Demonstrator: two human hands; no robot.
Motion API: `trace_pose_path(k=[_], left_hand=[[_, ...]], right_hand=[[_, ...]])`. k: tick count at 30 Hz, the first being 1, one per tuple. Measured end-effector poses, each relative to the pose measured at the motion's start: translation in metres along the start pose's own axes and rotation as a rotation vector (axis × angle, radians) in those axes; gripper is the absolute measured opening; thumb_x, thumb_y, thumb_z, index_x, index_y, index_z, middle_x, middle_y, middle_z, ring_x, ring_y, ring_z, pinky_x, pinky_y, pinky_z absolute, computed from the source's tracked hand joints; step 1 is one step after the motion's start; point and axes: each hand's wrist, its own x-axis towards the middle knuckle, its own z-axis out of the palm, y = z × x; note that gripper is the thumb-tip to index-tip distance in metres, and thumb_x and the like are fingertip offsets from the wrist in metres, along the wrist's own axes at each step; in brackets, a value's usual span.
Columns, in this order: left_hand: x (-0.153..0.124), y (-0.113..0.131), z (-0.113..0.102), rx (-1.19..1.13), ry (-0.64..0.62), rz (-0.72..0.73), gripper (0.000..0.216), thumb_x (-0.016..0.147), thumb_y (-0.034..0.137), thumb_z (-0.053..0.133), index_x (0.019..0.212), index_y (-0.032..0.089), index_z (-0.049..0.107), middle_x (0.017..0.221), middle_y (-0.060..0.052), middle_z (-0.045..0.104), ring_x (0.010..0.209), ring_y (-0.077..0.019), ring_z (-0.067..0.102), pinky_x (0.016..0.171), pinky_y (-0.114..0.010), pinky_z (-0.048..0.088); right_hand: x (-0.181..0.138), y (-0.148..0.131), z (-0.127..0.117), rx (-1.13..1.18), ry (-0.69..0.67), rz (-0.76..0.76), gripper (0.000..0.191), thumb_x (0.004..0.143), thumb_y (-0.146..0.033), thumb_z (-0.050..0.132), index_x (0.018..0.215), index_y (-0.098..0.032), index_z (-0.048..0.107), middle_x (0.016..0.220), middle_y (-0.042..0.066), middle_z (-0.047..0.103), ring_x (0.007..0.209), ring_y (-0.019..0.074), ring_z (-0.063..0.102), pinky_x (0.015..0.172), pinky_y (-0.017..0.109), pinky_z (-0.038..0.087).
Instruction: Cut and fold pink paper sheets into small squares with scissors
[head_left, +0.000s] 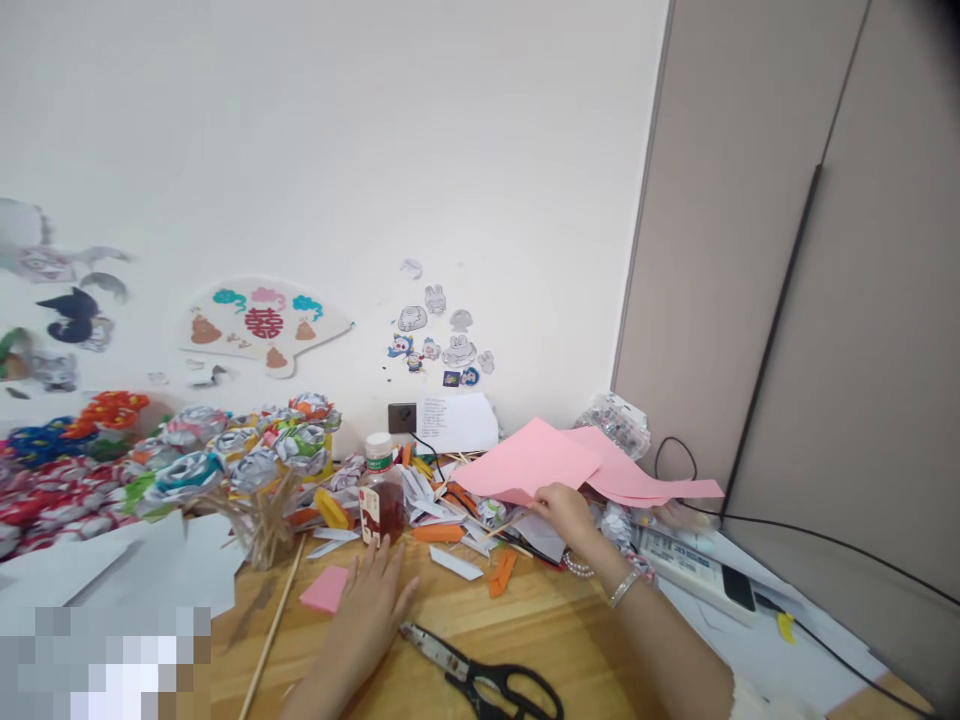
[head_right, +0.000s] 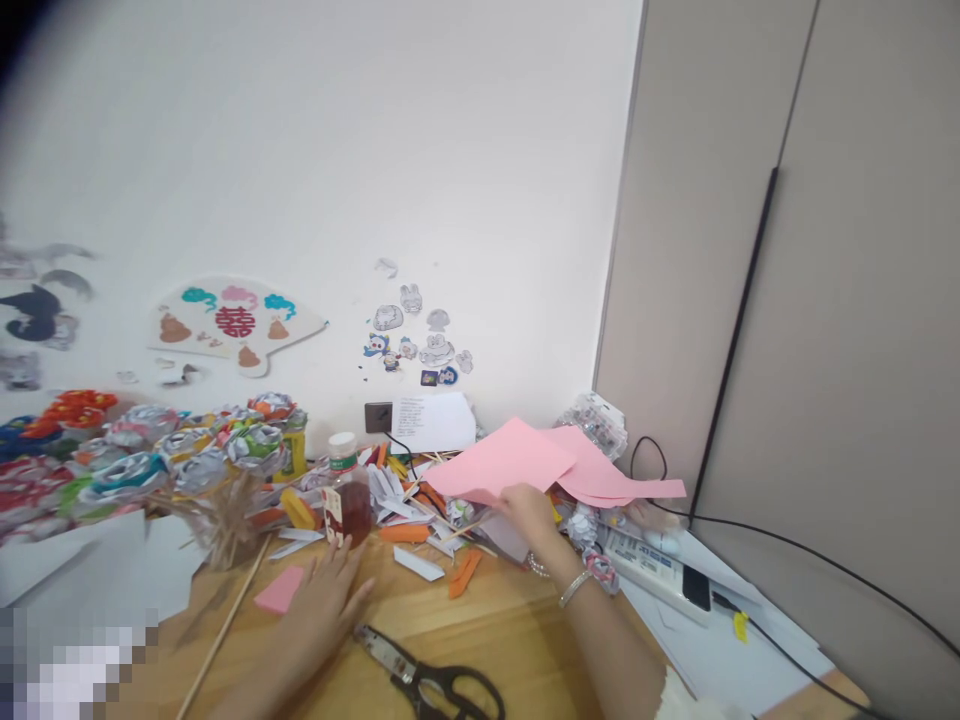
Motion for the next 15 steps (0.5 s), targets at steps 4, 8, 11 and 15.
trace_pose_path(k=[4, 8, 11, 15], left_hand=[[0.002, -0.003, 0.005, -0.047, 0.024, -0.001, 0.058, 0.083, 0.042, 0.034, 0.129, 0.008, 0.041, 0.139, -0.02, 0.032, 0.13, -0.0311, 0.024, 0.104, -0.049, 0.02], [-0.009, 0.003, -0.002, -0.245, -0.059, 0.15, 0.06, 0.081, 0.047, 0.041, 0.131, 0.015, 0.038, 0.14, -0.015, 0.033, 0.13, -0.0284, 0.025, 0.104, -0.048, 0.022], [-0.026, 0.022, -0.013, -0.371, -0.319, 0.498, 0.076, 0.065, 0.055, 0.059, 0.132, 0.026, 0.036, 0.142, -0.012, 0.031, 0.129, -0.0301, 0.027, 0.102, -0.049, 0.026], [-0.043, 0.052, -0.013, -0.385, -0.357, 0.72, 0.065, 0.064, 0.055, 0.061, 0.121, 0.024, 0.05, 0.133, -0.014, 0.046, 0.122, -0.0317, 0.04, 0.098, -0.045, 0.033]], right_hand=[[0.009, 0.009, 0.003, 0.143, -0.014, 0.012, 0.026, 0.076, -0.028, 0.054, 0.054, -0.016, 0.059, 0.053, -0.001, 0.058, 0.051, 0.0114, 0.047, 0.047, 0.021, 0.025], [0.018, 0.011, 0.004, 0.265, 0.083, 0.038, 0.029, 0.073, -0.032, 0.056, 0.05, -0.015, 0.055, 0.047, -0.003, 0.05, 0.047, 0.0104, 0.041, 0.045, 0.021, 0.024], [0.021, 0.008, 0.004, 0.371, 0.163, 0.02, 0.038, 0.079, -0.035, 0.047, 0.048, -0.015, 0.054, 0.046, -0.003, 0.05, 0.047, 0.0114, 0.043, 0.045, 0.021, 0.029], [0.019, 0.003, -0.007, 0.496, 0.349, 0.018, 0.031, 0.081, -0.035, 0.043, 0.072, -0.015, 0.064, 0.07, 0.004, 0.067, 0.065, 0.0168, 0.058, 0.058, 0.024, 0.043]])
